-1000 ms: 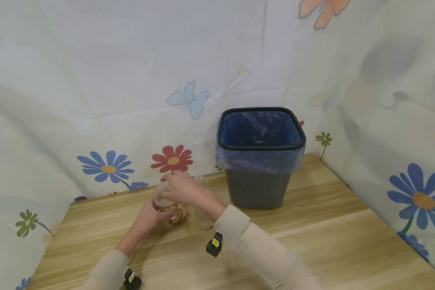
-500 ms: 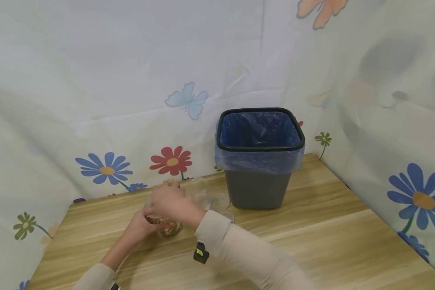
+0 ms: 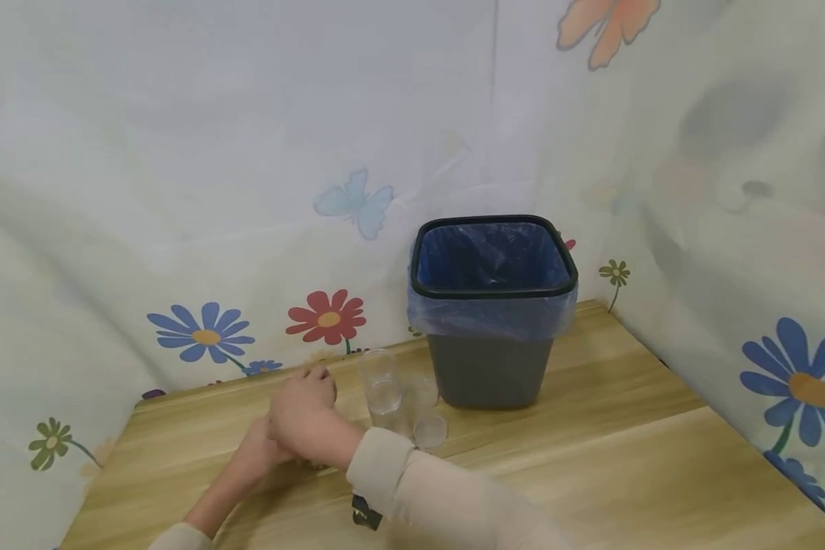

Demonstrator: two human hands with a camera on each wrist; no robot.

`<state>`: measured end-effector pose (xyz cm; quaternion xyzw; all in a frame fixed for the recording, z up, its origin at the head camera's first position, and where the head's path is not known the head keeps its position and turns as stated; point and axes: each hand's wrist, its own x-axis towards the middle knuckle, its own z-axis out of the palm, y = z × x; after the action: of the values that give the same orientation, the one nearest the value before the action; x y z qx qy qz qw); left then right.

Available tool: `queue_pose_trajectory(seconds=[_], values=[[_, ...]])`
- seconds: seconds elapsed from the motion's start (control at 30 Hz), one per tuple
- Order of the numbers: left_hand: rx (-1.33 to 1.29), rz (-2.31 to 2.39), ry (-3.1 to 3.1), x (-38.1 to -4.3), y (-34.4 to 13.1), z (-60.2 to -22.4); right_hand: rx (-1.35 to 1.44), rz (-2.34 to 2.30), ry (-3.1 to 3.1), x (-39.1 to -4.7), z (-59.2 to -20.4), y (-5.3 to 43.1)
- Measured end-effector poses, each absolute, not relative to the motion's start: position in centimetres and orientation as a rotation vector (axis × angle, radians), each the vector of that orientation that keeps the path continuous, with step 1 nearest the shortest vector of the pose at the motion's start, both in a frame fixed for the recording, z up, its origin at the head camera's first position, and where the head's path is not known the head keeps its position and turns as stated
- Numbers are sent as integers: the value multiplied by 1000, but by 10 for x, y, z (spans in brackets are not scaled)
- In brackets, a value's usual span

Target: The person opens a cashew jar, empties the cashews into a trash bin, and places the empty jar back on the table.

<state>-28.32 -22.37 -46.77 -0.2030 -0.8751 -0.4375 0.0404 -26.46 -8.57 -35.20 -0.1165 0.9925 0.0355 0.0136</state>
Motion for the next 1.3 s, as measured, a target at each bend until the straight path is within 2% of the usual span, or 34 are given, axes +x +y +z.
queue_pose_trajectory(seconds=[0.2,0.53,0.8,1.13,1.3], values=[[-600,-1483,-2720,-278,-228,-465,-532,50,3134,-266,-353,-80],[-320,-1456,-2865,-278,-223,-461,-777,-80,3074,-275,-352,-64],[-344,-1610,-2825,-278,-219,-458,-1027,-143,2995,-286,-351,-47],[-276,-1623,-2843,-277,-223,-470,-1000,-143,2941,-275,-356,-46],[-457,-1657,-2778,-277,-222,-469,-876,-170,2926,-264,-351,-53]])
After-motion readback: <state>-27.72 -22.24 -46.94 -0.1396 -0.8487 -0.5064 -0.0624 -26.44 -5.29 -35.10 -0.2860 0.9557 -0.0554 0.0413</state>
